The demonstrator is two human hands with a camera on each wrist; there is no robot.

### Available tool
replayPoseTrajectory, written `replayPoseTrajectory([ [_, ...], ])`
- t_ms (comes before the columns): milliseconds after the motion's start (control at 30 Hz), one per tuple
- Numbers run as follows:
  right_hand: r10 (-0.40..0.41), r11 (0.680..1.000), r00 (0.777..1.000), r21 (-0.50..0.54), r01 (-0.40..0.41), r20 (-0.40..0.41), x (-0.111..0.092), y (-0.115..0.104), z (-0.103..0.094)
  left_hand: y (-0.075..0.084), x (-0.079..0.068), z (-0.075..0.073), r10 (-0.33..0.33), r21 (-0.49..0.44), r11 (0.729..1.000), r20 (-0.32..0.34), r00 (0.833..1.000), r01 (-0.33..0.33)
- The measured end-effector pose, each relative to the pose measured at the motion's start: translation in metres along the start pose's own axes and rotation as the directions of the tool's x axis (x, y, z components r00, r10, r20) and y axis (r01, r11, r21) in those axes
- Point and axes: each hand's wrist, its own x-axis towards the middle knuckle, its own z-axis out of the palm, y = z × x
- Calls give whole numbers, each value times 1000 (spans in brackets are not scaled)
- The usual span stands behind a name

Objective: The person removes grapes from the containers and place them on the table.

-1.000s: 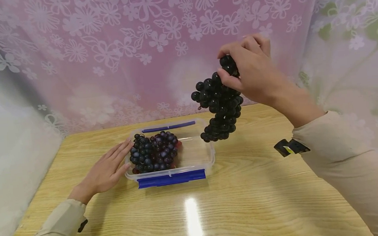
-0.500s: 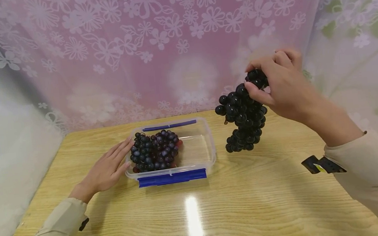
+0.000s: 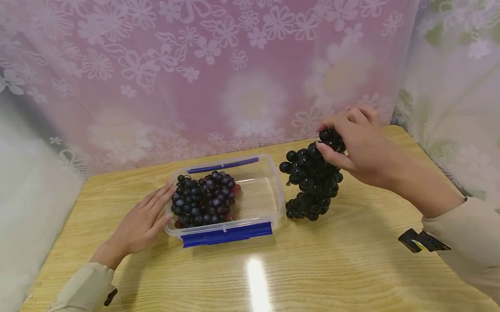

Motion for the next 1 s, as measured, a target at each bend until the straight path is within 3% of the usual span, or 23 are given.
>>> replayPoseTrajectory([
  [267,15,998,999,63,-18,42,-4,13,37,0,1,2,0,3,1000,2,1000,0],
  [533,123,986,982,92,-137,143,-2,28,68,2,-1,2,-12,1,1000,-2,1000,12],
  [700,160,978,972,104,-180,172,0,38,81,2,-2,3,-17,11,1000,-7,1000,17],
  [1000,171,979,973,86,-186,157,2,48,95,2,-2,2,-7,4,1000,-13,1000,7],
])
